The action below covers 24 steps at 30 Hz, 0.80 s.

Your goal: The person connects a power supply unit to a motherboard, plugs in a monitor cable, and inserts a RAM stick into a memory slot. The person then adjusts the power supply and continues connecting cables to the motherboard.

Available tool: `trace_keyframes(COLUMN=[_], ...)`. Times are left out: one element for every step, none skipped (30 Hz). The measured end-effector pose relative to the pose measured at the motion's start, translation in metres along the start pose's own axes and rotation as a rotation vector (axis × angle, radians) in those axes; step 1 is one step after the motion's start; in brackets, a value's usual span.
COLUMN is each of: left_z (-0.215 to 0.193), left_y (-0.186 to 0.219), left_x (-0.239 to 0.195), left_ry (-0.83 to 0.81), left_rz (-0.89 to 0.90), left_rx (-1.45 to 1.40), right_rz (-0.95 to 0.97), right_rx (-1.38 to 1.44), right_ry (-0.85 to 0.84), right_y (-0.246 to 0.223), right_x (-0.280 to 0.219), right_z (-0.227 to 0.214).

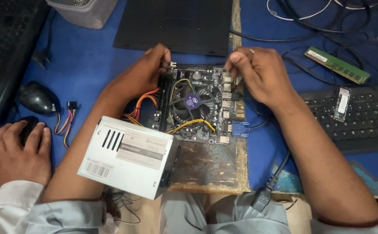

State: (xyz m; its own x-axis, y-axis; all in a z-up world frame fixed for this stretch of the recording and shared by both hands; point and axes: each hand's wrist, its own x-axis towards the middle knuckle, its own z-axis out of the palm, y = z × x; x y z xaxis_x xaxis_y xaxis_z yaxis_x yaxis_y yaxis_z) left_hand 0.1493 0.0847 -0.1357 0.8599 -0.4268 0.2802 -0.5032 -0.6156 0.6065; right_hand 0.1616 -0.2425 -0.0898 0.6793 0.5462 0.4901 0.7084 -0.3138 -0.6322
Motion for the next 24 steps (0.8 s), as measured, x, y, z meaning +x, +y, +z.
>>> trace_keyframes(left_z=[0.001, 0.001, 0.001, 0.001, 0.0, -0.002, -0.003, -0.004, -0.005, -0.006, -0.006, -0.007, -0.007, -0.007, -0.008, -0.008, -0.008, -0.008, -0.008, -0.007, -0.006, -0.006, -0.006, -0.005], left_y=[-0.001, -0.001, -0.001, 0.0, 0.001, 0.003, 0.004, 0.006, 0.008, 0.009, 0.011, 0.012, 0.013, 0.014, 0.015, 0.015, 0.015, 0.015, 0.014, 0.013, 0.012, 0.011, 0.009, 0.008], left_x=[0.0, 0.0, -0.001, -0.002, -0.001, -0.001, -0.001, -0.002, -0.002, -0.002, -0.001, -0.001, -0.002, -0.002, -0.002, -0.002, -0.002, -0.002, -0.002, -0.002, -0.002, -0.001, -0.001, 0.0], left_ry=[0.005, 0.009, 0.014, 0.017, 0.02, 0.022, 0.018, 0.013, 0.009, 0.011, 0.014, 0.016, 0.016, 0.015, 0.015, 0.007, -0.002, -0.01, -0.012, -0.014, -0.017, -0.021, -0.026, -0.031], left_rz=[0.008, 0.017, 0.024, 0.022, 0.022, 0.023, 0.022, 0.022, 0.02, 0.022, 0.023, 0.024, 0.022, 0.019, 0.018, 0.015, 0.014, 0.012, 0.001, -0.009, -0.019, -0.013, -0.006, 0.001], left_rx=[-0.004, -0.008, -0.012, -0.01, -0.007, -0.004, 0.012, 0.028, 0.043, 0.042, 0.041, 0.041, 0.045, 0.05, 0.056, 0.062, 0.068, 0.074, 0.07, 0.066, 0.062, 0.047, 0.033, 0.018], right_rz=[0.008, 0.016, 0.025, 0.032, 0.038, 0.044, 0.037, 0.03, 0.023, 0.033, 0.042, 0.051, 0.043, 0.036, 0.028, 0.029, 0.03, 0.032, 0.025, 0.019, 0.012, 0.015, 0.018, 0.022], right_rx=[0.002, 0.004, 0.006, 0.003, -0.002, -0.006, -0.001, 0.004, 0.01, 0.001, -0.007, -0.015, -0.004, 0.006, 0.017, 0.005, -0.007, -0.02, -0.013, -0.006, 0.001, 0.003, 0.006, 0.009], right_ry=[-0.001, -0.003, -0.004, -0.005, -0.005, -0.004, -0.003, -0.003, -0.004, -0.008, -0.013, -0.017, -0.016, -0.015, -0.013, -0.011, -0.009, -0.006, -0.006, -0.006, -0.005, -0.006, -0.007, -0.008], right_y=[0.0, 0.0, 0.0, 0.0, 0.0, 0.0, -0.001, -0.001, -0.001, -0.001, -0.001, -0.001, -0.001, -0.001, -0.001, -0.001, -0.001, -0.001, -0.001, -0.001, 0.0, 0.0, 0.0, -0.001], right_x=[0.0, 0.0, 0.0, 0.0, 0.0, 0.0, 0.0, 0.0, 0.001, 0.0, 0.0, 0.0, 0.0, 0.0, 0.0, 0.0, 0.0, 0.0, 0.0, 0.0, 0.0, 0.0, 0.0, 0.0], right_z=[0.0, 0.0, 0.0, 0.001, 0.001, 0.001, 0.001, 0.001, 0.001, 0.0, 0.0, 0.0, 0.0, 0.001, 0.001, 0.001, 0.001, 0.001, 0.001, 0.001, 0.001, 0.001, 0.001, 0.001])
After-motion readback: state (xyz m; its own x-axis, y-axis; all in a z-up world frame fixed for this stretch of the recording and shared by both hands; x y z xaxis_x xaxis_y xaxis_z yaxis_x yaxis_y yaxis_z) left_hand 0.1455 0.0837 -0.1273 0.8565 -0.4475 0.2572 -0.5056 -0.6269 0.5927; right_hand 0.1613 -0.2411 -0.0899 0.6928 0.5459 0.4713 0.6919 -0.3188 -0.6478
